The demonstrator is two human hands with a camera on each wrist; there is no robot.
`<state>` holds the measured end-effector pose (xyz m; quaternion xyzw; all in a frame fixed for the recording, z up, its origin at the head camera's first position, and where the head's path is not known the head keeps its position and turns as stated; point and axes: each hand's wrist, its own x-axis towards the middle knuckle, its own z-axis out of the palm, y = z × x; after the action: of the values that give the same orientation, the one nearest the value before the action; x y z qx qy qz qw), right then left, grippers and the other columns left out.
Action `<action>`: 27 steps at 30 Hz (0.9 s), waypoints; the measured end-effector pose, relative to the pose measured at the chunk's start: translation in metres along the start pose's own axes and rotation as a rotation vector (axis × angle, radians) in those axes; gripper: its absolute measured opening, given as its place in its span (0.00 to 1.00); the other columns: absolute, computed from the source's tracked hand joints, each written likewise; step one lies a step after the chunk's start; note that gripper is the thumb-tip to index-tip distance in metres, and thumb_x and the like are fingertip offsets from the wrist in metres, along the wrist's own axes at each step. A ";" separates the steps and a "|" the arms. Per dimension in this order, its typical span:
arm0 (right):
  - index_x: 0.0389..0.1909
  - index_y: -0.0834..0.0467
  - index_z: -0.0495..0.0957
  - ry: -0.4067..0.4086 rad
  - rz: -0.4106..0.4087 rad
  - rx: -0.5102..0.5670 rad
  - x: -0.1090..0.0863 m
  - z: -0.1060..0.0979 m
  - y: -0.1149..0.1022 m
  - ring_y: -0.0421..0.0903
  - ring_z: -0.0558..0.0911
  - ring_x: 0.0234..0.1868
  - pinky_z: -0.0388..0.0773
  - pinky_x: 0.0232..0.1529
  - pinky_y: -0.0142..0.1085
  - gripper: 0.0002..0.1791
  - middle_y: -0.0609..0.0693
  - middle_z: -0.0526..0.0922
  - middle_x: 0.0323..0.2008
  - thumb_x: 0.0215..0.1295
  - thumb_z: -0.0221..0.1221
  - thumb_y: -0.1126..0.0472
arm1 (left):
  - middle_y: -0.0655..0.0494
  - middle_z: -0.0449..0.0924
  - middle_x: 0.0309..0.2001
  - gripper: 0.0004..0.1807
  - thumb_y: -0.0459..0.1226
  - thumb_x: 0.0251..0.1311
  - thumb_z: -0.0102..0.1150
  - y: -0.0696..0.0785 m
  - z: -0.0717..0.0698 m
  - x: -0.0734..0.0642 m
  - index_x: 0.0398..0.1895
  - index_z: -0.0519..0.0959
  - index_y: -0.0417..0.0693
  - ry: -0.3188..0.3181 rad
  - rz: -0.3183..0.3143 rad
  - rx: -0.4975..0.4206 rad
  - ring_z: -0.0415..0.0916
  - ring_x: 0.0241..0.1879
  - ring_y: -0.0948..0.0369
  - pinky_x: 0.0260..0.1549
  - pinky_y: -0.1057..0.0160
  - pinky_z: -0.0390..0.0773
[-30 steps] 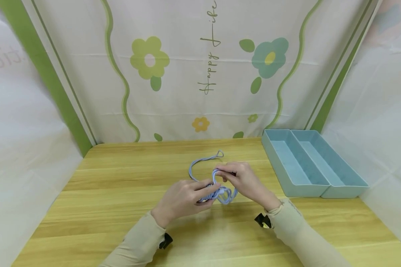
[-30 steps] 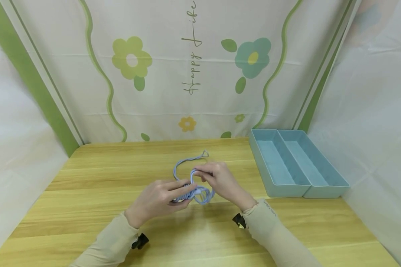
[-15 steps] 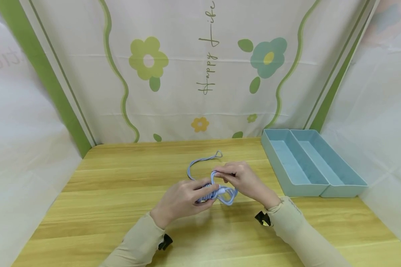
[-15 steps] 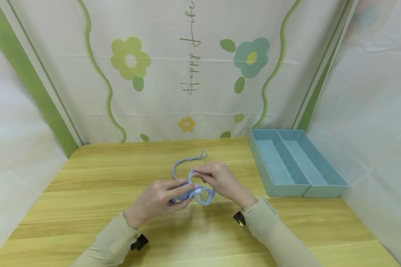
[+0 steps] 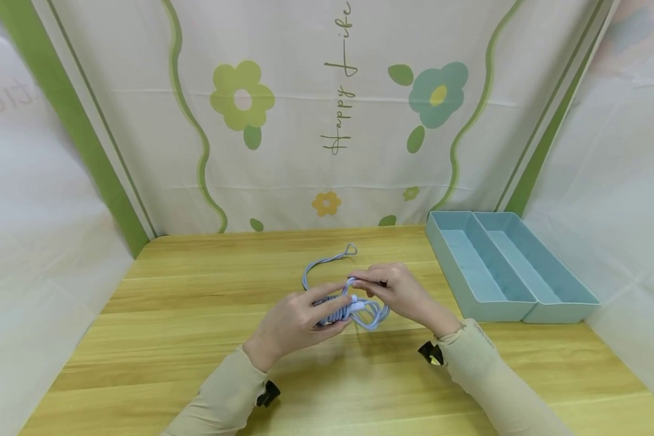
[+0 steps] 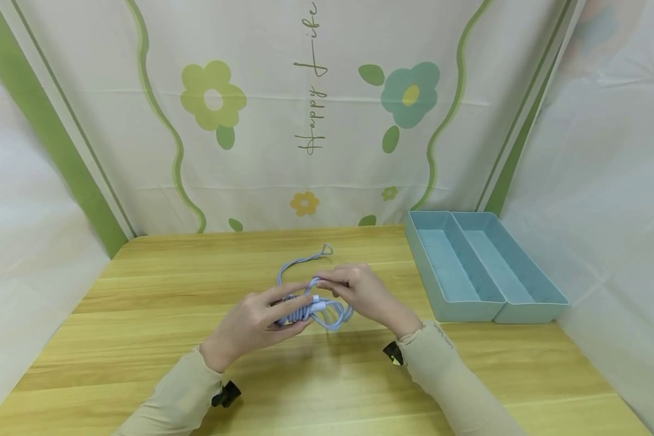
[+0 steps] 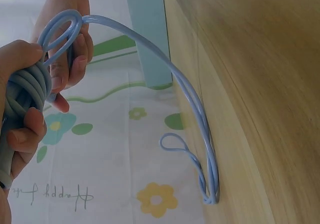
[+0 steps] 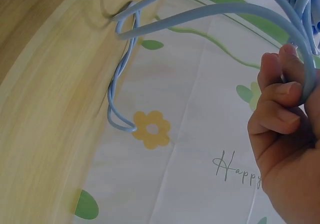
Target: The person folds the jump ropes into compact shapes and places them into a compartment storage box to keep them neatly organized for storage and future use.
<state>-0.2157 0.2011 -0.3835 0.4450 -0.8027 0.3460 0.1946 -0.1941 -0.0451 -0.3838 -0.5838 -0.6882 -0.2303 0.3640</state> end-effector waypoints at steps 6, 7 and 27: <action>0.49 0.62 0.85 -0.069 0.027 0.028 -0.001 -0.004 -0.001 0.34 0.73 0.22 0.71 0.21 0.29 0.14 0.42 0.79 0.23 0.63 0.63 0.72 | 0.46 0.83 0.48 0.18 0.39 0.63 0.66 -0.001 -0.001 0.001 0.52 0.81 0.37 0.038 0.025 -0.036 0.84 0.35 0.60 0.37 0.72 0.79; 0.50 0.62 0.85 -0.084 0.036 0.030 -0.001 -0.004 -0.002 0.33 0.73 0.23 0.71 0.21 0.29 0.14 0.43 0.80 0.24 0.64 0.63 0.71 | 0.46 0.83 0.48 0.18 0.39 0.64 0.65 -0.001 -0.001 0.001 0.52 0.81 0.37 0.042 0.025 -0.043 0.85 0.35 0.60 0.37 0.72 0.79; 0.56 0.61 0.82 -0.112 0.054 0.085 -0.002 -0.004 -0.003 0.35 0.75 0.25 0.75 0.26 0.31 0.17 0.40 0.81 0.28 0.67 0.60 0.72 | 0.44 0.84 0.44 0.17 0.38 0.64 0.65 0.000 -0.006 0.006 0.50 0.80 0.34 0.192 -0.073 -0.187 0.84 0.36 0.57 0.34 0.69 0.81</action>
<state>-0.2126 0.2044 -0.3804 0.4497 -0.8087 0.3594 0.1209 -0.1935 -0.0456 -0.3759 -0.5650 -0.6467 -0.3611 0.3635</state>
